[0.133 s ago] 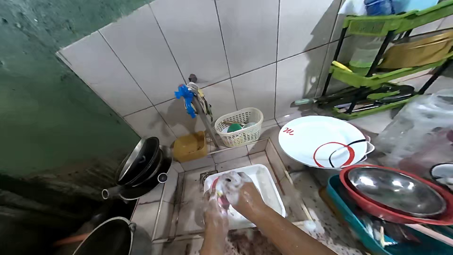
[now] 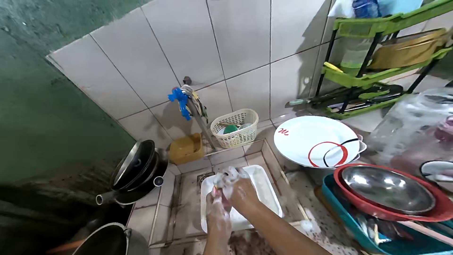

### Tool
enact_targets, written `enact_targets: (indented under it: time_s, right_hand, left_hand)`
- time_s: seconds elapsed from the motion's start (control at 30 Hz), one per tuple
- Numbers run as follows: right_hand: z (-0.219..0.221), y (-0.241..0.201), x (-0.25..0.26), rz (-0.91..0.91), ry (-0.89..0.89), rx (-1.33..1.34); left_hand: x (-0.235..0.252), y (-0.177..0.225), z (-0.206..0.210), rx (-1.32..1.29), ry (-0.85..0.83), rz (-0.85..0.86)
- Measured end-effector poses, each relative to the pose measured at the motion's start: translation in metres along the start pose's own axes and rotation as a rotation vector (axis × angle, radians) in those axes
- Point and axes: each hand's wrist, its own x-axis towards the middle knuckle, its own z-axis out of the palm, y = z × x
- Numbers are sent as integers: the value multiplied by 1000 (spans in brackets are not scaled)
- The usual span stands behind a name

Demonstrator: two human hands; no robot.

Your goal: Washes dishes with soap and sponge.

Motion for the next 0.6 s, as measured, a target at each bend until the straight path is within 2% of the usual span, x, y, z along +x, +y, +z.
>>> enact_targets:
  time_s: [0.1,0.17,0.23,0.33,0.37,0.4,0.47,0.53,0.57,0.6]
  right_hand:
    - [-20,12,8,161,-130,236]
    - [-23,30,9,170,-16,322]
    - [-25,29,5,98,120,347]
    - [-12,1,-15,-106,148,362]
    - [-6,-4,-20,-127,159,368]
    - [-4,-3,-21,-96,157,392]
    - [-17,2,-10,152,25,547]
    - [-31,13,9,552,-228,840]
    - [-31,19,15,665,-307,938]
    - [-31,20,17,673,-337,929]
  left_hand:
    - [5,-9,-10,123,-142,142]
    - [9,-11,-18,293,-241,249]
    - [8,-6,-14,425,-213,286]
    - [2,-12,-15,359,-91,228]
    - [0,-11,-15,353,-59,248]
    - [-1,-8,-13,452,-47,322]
    - [-3,-2,-12,683,-108,459]
    - [-2,-6,-14,713,-143,546]
    - [0,-8,-14,718,-136,590]
    - [2,-10,-13,732,-127,633]
